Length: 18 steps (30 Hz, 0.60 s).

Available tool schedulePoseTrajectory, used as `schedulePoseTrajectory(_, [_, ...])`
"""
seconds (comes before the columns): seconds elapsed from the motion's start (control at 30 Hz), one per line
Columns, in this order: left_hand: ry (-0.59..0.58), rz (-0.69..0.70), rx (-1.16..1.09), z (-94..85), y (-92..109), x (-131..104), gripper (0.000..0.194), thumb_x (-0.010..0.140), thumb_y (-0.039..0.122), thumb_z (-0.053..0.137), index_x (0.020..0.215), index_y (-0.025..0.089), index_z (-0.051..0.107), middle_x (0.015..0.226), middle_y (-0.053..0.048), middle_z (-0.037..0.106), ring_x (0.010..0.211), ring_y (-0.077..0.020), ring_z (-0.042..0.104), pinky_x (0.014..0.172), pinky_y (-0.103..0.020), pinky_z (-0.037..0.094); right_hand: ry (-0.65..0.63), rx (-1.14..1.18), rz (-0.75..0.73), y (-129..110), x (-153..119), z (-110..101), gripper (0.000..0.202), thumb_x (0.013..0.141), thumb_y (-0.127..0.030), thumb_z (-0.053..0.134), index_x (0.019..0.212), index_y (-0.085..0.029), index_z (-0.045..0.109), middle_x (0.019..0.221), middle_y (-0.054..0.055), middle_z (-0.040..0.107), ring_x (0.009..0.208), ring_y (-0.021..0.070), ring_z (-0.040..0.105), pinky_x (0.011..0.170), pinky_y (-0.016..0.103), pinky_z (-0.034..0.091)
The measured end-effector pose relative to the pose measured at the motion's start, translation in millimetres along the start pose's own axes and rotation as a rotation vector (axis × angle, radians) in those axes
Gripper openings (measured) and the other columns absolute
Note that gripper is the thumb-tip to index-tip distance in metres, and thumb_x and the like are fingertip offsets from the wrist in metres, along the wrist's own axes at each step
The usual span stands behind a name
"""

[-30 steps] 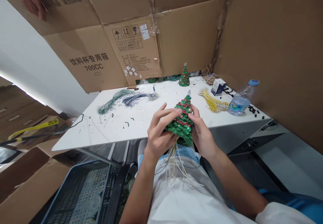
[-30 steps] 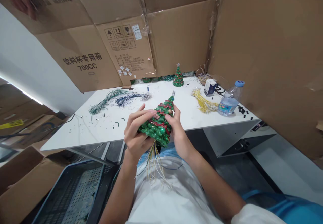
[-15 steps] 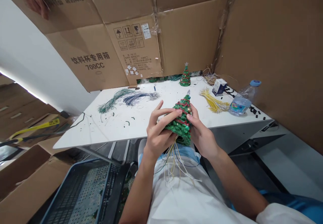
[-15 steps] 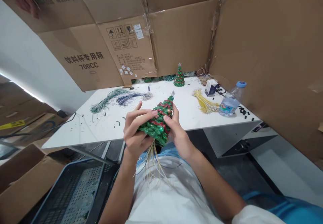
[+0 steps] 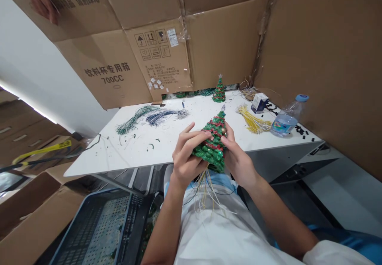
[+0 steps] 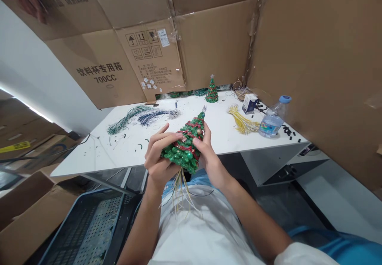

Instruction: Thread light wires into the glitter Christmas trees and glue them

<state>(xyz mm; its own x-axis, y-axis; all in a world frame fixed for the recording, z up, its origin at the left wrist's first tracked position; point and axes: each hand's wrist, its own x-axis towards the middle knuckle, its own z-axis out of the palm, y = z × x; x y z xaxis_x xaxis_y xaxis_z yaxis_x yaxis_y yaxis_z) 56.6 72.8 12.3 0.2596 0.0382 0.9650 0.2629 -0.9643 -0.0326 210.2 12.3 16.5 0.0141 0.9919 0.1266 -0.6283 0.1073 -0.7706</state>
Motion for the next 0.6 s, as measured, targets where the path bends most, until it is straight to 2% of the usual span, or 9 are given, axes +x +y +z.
schedulePoseTrajectory(0.1, [-0.001,-0.012,-0.006,-0.5,2.0,0.8,0.023,0.097,0.006,0.068,0.081,0.02,0.06,0.131,-0.004,0.079,0.119,-0.0223,0.075,0.119,-0.065,0.062,0.016,0.005,-0.013,0.2,0.7,1.8,0.085,0.098,-0.049,0.077,0.173,-0.042,0.036,0.176,-0.003,0.053,0.165,0.0287,0.047,0.137,0.052,0.042])
schedulePoseTrajectory(0.33, [-0.007,-0.008,-0.071,0.6,-0.3,1.0,0.029,0.099,0.009,0.066,0.075,0.021,0.055,0.131,-0.004,0.081,0.121,-0.0226,0.074,0.115,-0.061,0.066,0.022,-0.025,-0.033,4.4,1.7,1.6,0.083,0.1,-0.049,0.073,0.174,-0.043,0.037,0.172,-0.002,0.056,0.16,0.0302,0.053,0.135,0.055,0.043])
schedulePoseTrajectory(0.5, [-0.019,0.023,-0.057,-0.7,-1.4,2.4,0.034,0.098,0.007,0.065,0.072,0.021,0.049,0.132,-0.006,0.081,0.122,-0.0235,0.074,0.113,-0.061,0.067,0.04,0.002,-0.054,8.7,2.6,2.7,0.082,0.1,-0.049,0.073,0.173,-0.043,0.037,0.175,-0.003,0.053,0.165,0.0278,0.047,0.138,0.052,0.039])
schedulePoseTrajectory(0.6, [-0.041,0.026,-0.042,-2.5,-1.5,2.5,0.035,0.098,0.007,0.067,0.073,0.021,0.048,0.133,-0.006,0.08,0.123,-0.0238,0.073,0.113,-0.06,0.067,0.044,0.022,-0.03,7.5,2.7,4.5,0.083,0.098,-0.049,0.074,0.173,-0.042,0.038,0.173,-0.001,0.055,0.161,0.0293,0.052,0.136,0.053,0.042])
